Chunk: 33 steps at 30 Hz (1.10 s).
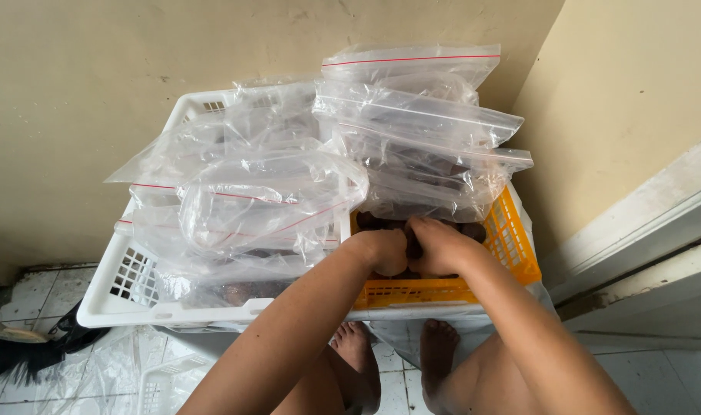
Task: Packing small brown fruits into plastic zip-lock bags and sealing them manually.
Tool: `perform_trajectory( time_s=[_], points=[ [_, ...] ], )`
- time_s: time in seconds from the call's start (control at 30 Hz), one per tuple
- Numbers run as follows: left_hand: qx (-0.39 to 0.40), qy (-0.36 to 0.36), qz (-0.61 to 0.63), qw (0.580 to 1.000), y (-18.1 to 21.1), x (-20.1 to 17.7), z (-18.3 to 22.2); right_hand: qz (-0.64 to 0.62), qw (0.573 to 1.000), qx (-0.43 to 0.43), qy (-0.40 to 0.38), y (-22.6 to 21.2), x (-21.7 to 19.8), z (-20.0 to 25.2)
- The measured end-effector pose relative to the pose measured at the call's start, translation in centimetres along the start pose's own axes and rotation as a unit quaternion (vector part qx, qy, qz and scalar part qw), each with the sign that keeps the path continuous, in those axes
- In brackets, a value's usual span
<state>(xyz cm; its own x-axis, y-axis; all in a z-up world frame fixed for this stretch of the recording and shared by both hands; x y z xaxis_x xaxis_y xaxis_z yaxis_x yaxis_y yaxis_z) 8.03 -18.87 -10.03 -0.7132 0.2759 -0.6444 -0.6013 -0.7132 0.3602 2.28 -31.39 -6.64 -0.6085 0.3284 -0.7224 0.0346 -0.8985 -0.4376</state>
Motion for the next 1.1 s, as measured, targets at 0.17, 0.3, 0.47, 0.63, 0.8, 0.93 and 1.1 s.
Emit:
perform_trajectory(
  time_s=[0.17,0.3,0.47,0.63,0.8,0.93,1.1],
  points=[
    [0.009,0.032,0.109,0.994,3.3,-1.3,5.9,-0.167,0.981,-0.036,0.09,2.1,-0.3,1.5],
    [0.031,0.104,0.233,0.966,4.5,-3.0,8.7,-0.379,0.888,-0.212,0.154,5.6,0.8,0.4],
    [0.013,0.198,0.263,0.944,3.5,-3.2,7.2,-0.427,0.844,-0.292,0.141,7.0,1.8,-1.5],
    [-0.003,0.259,0.286,0.923,2.8,-3.2,7.0,-0.196,0.974,-0.052,0.099,2.4,1.0,-0.8],
    [0.025,0.203,0.281,0.938,3.9,-2.9,7.9,0.039,0.991,0.014,-0.124,6.2,4.1,-6.1],
    [0.06,0.168,0.305,0.936,5.3,-3.0,9.2,0.022,0.991,-0.017,-0.133,6.9,4.5,-7.5],
    [0.071,0.165,0.3,0.937,4.9,-2.7,8.7,0.055,0.994,-0.016,-0.098,9.4,5.2,-8.8]
  ],
)
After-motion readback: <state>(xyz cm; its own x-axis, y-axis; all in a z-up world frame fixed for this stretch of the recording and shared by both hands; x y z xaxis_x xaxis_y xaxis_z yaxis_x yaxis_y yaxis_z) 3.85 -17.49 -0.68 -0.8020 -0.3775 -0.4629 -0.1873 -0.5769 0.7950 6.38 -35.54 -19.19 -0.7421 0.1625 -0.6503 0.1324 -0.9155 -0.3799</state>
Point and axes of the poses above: each hand's wrist, its own z-axis away from the middle knuckle, its own x-axis out of the palm, y = z × x, the point moved 1 cm from there along -z, towards the middle knuckle, and after that the axes turned 13 degrees about -y, right-handed, at the moved point
